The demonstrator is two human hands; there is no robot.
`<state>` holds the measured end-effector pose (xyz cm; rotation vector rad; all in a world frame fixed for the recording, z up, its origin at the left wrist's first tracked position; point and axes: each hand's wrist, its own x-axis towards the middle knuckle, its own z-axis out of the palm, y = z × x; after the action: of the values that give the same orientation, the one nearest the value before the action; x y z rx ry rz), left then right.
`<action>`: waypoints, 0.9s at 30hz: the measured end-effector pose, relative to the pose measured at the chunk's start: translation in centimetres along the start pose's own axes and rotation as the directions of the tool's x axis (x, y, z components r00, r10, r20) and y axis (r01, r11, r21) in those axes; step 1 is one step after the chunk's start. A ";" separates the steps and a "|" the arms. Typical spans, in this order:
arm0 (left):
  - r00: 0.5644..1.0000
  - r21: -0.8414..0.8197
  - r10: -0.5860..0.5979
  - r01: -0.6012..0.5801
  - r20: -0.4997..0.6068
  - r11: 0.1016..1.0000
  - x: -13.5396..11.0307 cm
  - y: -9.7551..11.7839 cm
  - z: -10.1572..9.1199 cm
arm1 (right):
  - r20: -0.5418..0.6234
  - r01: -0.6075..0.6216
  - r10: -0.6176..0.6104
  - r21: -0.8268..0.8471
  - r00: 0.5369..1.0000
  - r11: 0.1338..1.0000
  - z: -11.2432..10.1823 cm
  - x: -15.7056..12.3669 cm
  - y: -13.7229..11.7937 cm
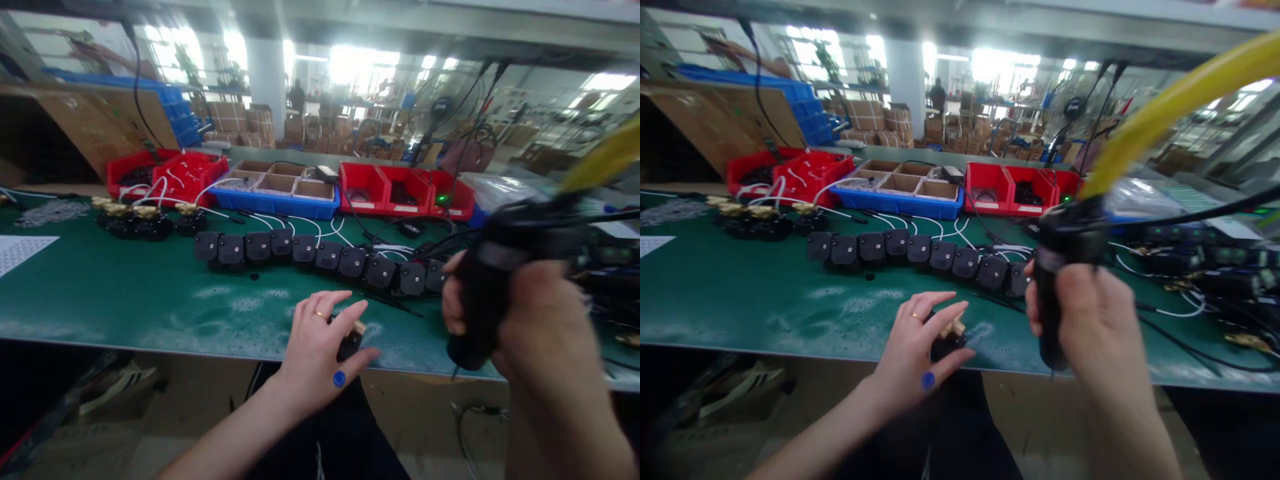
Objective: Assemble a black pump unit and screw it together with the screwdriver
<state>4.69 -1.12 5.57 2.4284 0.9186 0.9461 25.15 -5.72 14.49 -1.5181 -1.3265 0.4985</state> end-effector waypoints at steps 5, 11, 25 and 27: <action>0.999 0.153 -0.033 0.029 0.021 0.988 -1.7 0.4 2.0 | 0.115 -0.026 0.081 -0.420 0.990 0.907 2.7 0.3 3.5; 0.992 -0.076 -0.061 0.070 0.107 0.995 -2.1 -1.0 0.5 | 0.306 0.150 0.068 -0.635 0.950 0.758 6.0 0.9 6.6; 0.894 -0.469 -0.426 0.439 0.141 0.767 -1.1 -3.1 -2.0 | 0.327 0.427 -0.295 -0.483 0.898 0.764 8.1 -0.1 7.3; 0.887 -0.492 -0.445 0.444 0.124 0.749 -1.0 -3.7 -1.8 | 0.382 0.419 -0.302 -0.272 0.873 0.866 7.5 -1.3 6.9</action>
<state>1.26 1.03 4.34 1.6566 1.0281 0.8679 21.90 -2.95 5.16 -1.4461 -2.0069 0.2843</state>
